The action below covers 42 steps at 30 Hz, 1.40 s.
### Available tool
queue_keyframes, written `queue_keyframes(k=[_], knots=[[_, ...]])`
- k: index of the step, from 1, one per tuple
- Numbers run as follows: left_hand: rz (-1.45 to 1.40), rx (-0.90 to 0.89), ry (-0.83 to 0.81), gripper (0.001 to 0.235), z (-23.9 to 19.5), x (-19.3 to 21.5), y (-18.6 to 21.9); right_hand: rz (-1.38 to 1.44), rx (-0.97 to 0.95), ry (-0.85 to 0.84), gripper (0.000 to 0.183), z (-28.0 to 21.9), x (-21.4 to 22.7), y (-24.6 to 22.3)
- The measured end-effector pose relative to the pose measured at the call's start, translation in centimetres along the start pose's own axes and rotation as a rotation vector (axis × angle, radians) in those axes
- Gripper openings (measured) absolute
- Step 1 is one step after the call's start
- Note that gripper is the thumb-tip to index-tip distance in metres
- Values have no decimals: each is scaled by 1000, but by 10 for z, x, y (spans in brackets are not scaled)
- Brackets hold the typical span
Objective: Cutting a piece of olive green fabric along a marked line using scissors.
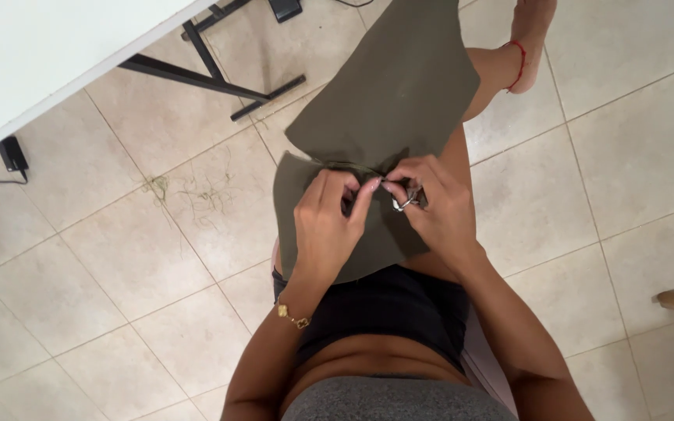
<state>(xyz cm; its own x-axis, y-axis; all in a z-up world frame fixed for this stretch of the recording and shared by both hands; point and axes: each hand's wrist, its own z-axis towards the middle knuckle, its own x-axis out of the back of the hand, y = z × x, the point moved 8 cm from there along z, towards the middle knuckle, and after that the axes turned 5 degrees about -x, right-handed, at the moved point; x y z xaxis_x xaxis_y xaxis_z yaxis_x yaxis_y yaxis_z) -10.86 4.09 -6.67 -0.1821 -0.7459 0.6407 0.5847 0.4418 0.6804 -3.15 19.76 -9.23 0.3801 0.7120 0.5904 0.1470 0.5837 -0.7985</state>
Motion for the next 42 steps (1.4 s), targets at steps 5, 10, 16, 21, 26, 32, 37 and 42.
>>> queue_keyframes(k=[5, 10, 16, 21, 26, 32, 37, 42], knots=[[127, 180, -145, 38, 11, -10, -2, -42, 67, -14, 13, -12, -8, 4], [66, 265, -221, 25, 4, -19, -3, 38, -8, -177, 31, 3, 8, 13], [-142, 303, -212, 18, 1, -11, -3, 430, -238, -676, 42, 20, 23, 0], [-185, 285, -195, 11, -3, -11, -4, 545, -192, -1101, 12, 13, -20, -12], [-216, 279, -188, 9, -5, -11, -4, 662, -259, -1156, 21, 0, -37, 5], [-213, 265, -199, 9, -5, -12, -4, 731, -274, -1155, 16, -3, -44, 12], [-222, 265, -188, 8, -5, -11, -5, 731, -261, -1138, 17, 1, -45, 11], [-229, 265, -170, 8, -6, -11, -5, 741, -258, -1124, 16, 1, -44, 12]])
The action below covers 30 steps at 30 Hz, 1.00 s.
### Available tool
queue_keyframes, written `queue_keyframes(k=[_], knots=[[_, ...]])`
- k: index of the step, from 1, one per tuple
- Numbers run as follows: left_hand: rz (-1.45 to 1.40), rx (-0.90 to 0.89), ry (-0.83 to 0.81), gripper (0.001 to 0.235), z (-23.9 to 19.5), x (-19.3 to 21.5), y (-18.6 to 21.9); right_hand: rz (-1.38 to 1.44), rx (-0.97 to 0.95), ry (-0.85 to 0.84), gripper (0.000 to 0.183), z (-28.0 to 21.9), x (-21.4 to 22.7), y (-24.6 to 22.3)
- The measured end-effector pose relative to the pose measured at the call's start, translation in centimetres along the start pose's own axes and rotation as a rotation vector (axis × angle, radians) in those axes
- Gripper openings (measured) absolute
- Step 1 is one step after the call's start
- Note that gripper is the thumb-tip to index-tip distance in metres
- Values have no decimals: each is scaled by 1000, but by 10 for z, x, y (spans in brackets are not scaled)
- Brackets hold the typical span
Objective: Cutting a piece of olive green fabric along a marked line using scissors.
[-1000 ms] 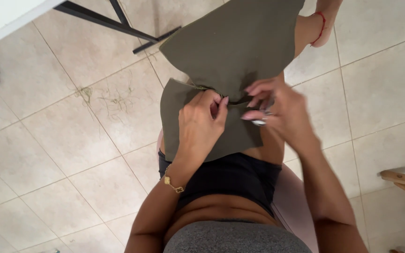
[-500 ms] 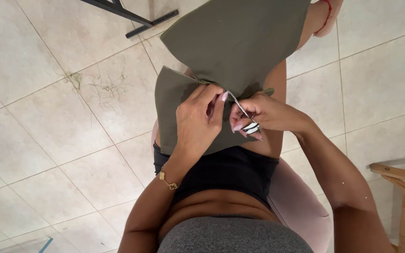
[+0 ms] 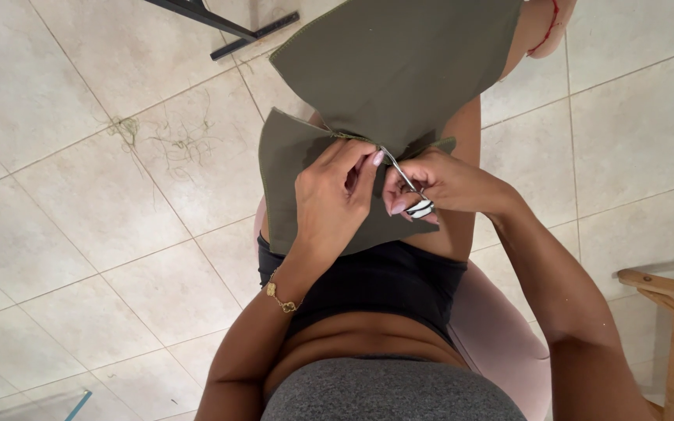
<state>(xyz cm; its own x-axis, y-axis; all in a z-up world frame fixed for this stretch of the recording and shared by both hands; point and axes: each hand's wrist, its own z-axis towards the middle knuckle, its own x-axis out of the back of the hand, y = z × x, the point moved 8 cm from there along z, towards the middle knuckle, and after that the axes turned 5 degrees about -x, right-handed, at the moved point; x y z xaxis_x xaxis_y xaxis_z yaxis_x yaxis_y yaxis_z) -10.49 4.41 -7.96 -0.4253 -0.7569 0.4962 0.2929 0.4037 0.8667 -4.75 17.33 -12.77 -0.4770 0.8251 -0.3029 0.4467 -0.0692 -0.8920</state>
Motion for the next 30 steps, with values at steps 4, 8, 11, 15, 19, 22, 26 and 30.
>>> queue_keyframes(k=[4, 8, 11, 15, 19, 22, 26, 30], knots=[[-28, 3, 17, 8, 0, 1, 1, 15, -6, 5, 14, -2, 2, 5], [-26, 1, 17, 8, 0, 1, 3, 77, -6, -3, 12, -3, 2, 16], [-22, -1, 18, 8, 0, 1, 3, 65, 2, -3, 13, -2, 2, 15], [-12, -1, 21, 7, 0, 1, 3, 74, 2, -21, 13, -2, 2, 16], [8, -8, 5, 7, 0, 0, 1, 67, -1, -32, 15, -2, 2, 16], [13, -10, -3, 8, 0, -2, 0, 67, -1, -27, 14, -1, 2, 16], [15, -12, 0, 8, 0, -2, 2, 42, 6, -24, 14, 1, 4, 16], [18, -15, -13, 9, 0, -1, 1, 27, 12, -17, 14, 3, 4, 19]])
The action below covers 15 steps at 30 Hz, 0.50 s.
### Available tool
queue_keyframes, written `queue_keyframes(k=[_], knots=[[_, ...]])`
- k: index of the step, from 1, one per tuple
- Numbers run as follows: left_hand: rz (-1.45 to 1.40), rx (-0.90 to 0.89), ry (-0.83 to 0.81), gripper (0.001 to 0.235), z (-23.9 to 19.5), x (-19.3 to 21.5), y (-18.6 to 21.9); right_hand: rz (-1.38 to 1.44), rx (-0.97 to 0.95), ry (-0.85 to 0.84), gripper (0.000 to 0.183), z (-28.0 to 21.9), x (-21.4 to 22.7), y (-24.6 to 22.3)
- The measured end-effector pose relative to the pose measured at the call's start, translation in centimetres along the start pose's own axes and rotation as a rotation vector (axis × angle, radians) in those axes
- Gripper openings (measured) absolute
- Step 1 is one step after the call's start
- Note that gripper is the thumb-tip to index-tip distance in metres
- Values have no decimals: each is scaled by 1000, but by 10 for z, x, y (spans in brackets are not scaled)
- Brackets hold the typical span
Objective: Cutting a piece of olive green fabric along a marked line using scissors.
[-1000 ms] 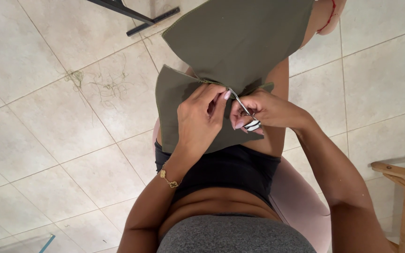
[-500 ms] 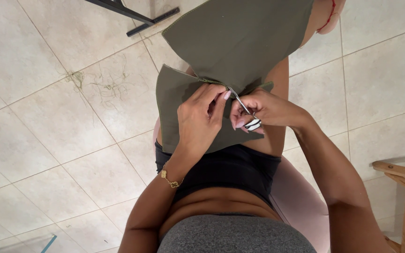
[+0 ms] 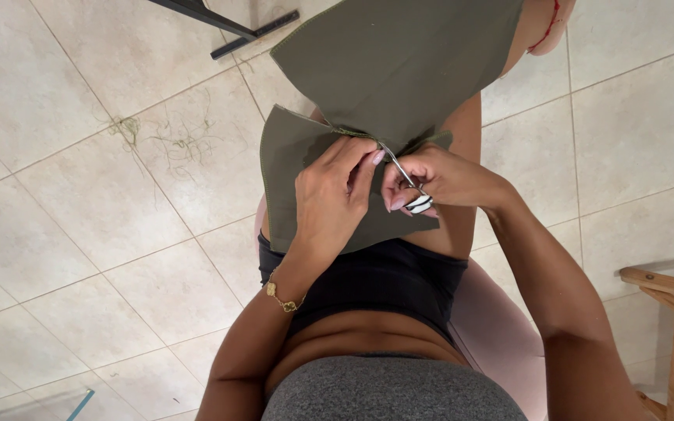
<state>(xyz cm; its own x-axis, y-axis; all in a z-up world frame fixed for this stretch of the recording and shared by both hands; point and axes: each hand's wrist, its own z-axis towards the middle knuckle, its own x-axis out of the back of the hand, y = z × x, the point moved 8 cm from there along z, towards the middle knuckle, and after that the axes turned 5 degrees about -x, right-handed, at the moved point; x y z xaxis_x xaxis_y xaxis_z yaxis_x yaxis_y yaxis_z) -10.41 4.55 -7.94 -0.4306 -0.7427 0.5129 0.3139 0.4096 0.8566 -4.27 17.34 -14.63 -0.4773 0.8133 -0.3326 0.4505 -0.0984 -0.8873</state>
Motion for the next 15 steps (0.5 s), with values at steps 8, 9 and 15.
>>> queue_keyframes(k=[8, 9, 15], knots=[[-37, -4, 44, 9, -2, -1, 0, 50, 34, -12, 10, -2, -6, 4], [-37, -5, 44, 9, -2, 0, -1, 49, 35, -12, 10, -1, -6, 4], [-43, -19, 50, 10, -2, 2, 1, 52, 44, -14, 10, -1, -6, 3]])
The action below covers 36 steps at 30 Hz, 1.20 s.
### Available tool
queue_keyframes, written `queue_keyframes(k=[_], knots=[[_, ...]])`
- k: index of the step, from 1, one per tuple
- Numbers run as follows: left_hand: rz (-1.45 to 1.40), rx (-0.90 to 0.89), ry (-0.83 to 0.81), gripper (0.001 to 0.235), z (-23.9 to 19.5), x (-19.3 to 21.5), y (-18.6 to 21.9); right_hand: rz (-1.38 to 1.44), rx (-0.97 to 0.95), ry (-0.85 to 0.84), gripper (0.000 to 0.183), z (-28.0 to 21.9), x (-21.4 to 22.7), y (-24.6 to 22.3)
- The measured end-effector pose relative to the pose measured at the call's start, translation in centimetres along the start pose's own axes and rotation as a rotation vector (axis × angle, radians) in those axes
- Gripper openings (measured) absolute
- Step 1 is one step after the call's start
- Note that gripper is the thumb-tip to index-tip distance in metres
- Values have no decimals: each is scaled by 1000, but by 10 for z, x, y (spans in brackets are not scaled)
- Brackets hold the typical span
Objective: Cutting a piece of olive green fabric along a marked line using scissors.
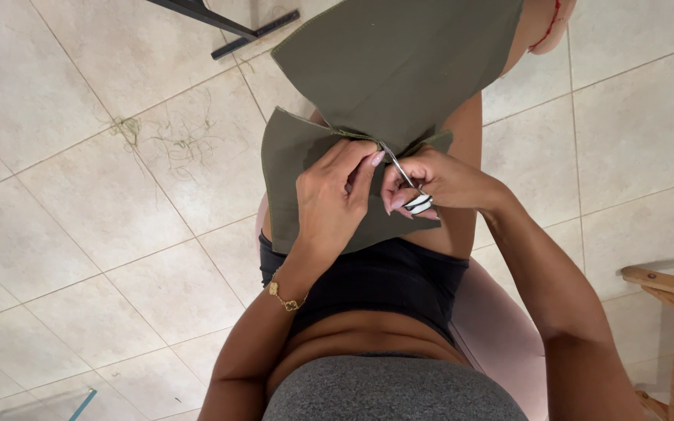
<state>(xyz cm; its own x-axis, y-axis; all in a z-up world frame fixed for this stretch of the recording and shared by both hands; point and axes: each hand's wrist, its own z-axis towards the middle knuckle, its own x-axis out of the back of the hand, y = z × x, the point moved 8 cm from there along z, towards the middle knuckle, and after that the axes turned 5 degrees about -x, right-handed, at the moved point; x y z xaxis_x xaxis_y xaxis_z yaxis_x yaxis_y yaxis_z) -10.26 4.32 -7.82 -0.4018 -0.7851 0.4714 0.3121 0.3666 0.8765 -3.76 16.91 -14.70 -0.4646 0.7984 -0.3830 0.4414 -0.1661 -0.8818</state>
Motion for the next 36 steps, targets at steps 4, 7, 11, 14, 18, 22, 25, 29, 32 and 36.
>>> queue_keyframes(k=[4, 7, 11, 14, 18, 22, 25, 29, 32, 36], knots=[[4, -8, -15, 10, 1, -1, -2, -30, 10, 7, 10, 2, 3, 4], [10, -14, -16, 10, 1, -1, -2, -64, 24, 9, 10, 3, 3, 3], [11, -14, -22, 11, 1, -1, -1, -74, 53, 28, 11, 4, 1, -3], [3, -11, -22, 11, 0, -2, -4, -92, 68, 41, 11, 5, 1, -7], [7, -10, -21, 11, 1, -1, -2, -101, 90, 53, 11, 7, 0, -10], [19, -9, -22, 10, 0, -2, -3, -108, 86, 60, 12, 7, 1, -9], [20, -8, -28, 10, 0, -2, -3, -119, 70, 63, 13, 7, 1, -8], [21, -10, -39, 11, 0, -1, -2, -136, 68, 62, 13, 9, 0, -12], [43, -14, -48, 11, -1, -2, -3, -138, 65, 70, 14, 8, 2, -6], [51, -25, -49, 11, 1, -2, 2, -141, 43, 80, 13, 8, 3, -1]])
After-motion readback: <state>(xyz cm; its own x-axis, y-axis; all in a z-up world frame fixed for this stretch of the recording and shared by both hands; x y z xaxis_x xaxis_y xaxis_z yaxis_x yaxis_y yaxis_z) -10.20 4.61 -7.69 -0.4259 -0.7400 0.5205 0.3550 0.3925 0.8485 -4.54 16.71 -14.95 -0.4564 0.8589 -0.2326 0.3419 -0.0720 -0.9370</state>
